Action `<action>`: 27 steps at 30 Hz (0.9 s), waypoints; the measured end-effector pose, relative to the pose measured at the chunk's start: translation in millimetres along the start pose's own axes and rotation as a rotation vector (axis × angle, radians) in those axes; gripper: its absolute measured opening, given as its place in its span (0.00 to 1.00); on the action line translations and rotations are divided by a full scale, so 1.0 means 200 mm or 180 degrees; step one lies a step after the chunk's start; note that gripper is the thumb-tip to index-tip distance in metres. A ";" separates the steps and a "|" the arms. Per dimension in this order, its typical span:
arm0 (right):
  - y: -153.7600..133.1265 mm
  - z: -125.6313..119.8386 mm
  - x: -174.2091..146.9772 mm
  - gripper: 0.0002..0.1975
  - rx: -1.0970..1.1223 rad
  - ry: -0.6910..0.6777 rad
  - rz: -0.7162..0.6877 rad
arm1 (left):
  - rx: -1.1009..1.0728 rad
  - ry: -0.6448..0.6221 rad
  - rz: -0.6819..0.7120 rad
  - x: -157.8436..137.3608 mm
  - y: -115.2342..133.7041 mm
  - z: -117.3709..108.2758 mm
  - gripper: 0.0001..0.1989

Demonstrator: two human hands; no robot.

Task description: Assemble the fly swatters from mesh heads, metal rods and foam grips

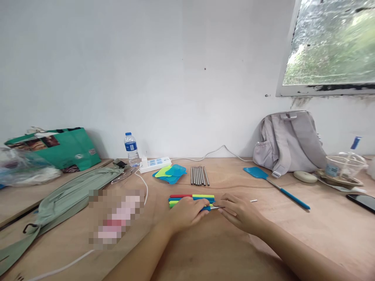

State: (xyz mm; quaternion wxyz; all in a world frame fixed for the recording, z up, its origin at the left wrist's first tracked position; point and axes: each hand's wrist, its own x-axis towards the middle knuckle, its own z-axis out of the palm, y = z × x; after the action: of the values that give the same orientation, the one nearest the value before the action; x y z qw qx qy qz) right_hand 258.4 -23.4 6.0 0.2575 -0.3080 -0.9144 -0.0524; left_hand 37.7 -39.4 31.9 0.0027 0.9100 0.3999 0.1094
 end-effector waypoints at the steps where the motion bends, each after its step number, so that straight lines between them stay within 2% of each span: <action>1: 0.00 0.00 0.00 0.14 0.0019 0.0010 0.0003 | 0.0042 0.0124 0.0028 0.00 0.00 0.00 0.13; 6: -0.03 -0.01 0.01 0.12 0.0237 -0.0161 0.0204 | -0.0472 0.0771 -0.0090 0.02 0.01 0.04 0.09; 9: -0.05 0.00 0.00 0.12 0.0386 -0.0224 0.0347 | -0.0855 0.0944 -0.0115 0.02 0.03 0.07 0.08; 13: -0.05 0.01 0.01 0.16 0.0603 -0.0150 0.0326 | -0.1095 0.1132 -0.0094 0.02 0.02 0.08 0.09; 17: 0.00 0.00 0.02 0.10 0.0618 0.0034 0.0510 | -0.1150 0.1371 -0.0173 0.02 -0.03 0.07 0.08; 20: 0.07 -0.03 0.02 0.07 0.0339 -0.0193 0.0632 | -0.1233 0.1409 -0.0259 0.02 -0.07 0.07 0.07; 23: 0.11 -0.06 0.02 0.11 -0.0017 -0.0445 0.0675 | -0.1363 0.1310 -0.0362 0.02 -0.08 0.07 0.07; 27: 0.09 -0.06 0.02 0.13 -0.0146 -0.0500 0.0607 | -0.1460 0.1124 -0.0482 0.02 -0.05 0.07 0.07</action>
State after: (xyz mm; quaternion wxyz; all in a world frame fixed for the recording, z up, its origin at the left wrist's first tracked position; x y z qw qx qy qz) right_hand 271.2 -10.4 16.8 0.1818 -0.4025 -0.8969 -0.0242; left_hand 34.9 -28.4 18.1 0.1468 0.8201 0.4258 0.3530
